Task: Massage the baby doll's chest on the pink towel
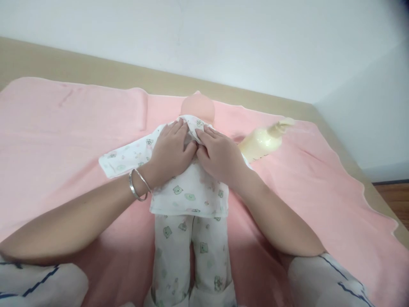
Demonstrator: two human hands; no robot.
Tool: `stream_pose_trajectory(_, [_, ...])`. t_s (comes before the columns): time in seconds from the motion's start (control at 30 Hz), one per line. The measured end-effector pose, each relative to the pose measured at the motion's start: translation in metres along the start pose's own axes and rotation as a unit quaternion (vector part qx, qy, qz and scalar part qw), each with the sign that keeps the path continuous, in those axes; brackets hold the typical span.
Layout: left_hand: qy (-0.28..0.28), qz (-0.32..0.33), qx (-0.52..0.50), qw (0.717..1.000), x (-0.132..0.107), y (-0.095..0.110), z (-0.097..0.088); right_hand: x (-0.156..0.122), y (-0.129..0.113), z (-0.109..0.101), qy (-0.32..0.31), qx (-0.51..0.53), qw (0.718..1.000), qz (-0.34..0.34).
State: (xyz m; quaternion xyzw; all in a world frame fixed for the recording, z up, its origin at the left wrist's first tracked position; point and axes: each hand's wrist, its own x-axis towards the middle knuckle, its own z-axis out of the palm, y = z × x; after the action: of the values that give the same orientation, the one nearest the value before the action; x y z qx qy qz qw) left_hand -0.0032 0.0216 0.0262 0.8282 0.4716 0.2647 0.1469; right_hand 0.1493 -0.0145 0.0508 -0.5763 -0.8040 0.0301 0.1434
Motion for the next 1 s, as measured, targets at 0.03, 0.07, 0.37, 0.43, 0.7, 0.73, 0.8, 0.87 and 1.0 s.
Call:
stream_pose_trajectory(0.03, [0.0,-0.008,0.001,1.0,0.0,0.0,0.0,0.003,0.003,0.003,0.006,0.011,1.0,0.013])
stream_pose_trajectory(0.07, [0.001,-0.017,0.001,1.0,0.0,0.0,0.0,0.006,0.005,0.006,0.015,0.016,0.999,0.025])
stream_pose_trajectory(0.37, [-0.007,-0.033,0.013,0.999,0.0,0.0,0.001,0.006,0.009,0.021,0.061,0.022,0.997,0.03])
stream_pose_trajectory(0.43, [-0.008,-0.034,0.012,0.999,0.0,0.0,0.002,0.006,0.009,0.021,0.064,0.024,0.997,0.029])
stream_pose_trajectory(0.7, [-0.011,-0.034,0.028,0.999,-0.001,0.004,-0.002,0.006,0.01,0.021,0.057,0.028,0.997,0.032])
stream_pose_trajectory(0.73, [-0.012,-0.029,0.034,0.999,-0.003,0.006,-0.003,0.006,0.01,0.021,0.057,0.03,0.997,0.031])
stream_pose_trajectory(0.8, [-0.01,-0.008,0.061,0.998,-0.009,0.012,-0.004,0.006,0.009,0.021,0.056,0.031,0.998,0.029])
stream_pose_trajectory(0.87, [0.0,0.028,0.105,0.994,-0.016,0.017,-0.003,0.006,0.009,0.021,0.055,0.029,0.998,0.024])
stream_pose_trajectory(1.0, [0.024,0.078,0.148,0.986,-0.022,0.023,-0.001,0.007,0.01,0.02,0.056,0.022,0.998,0.017])
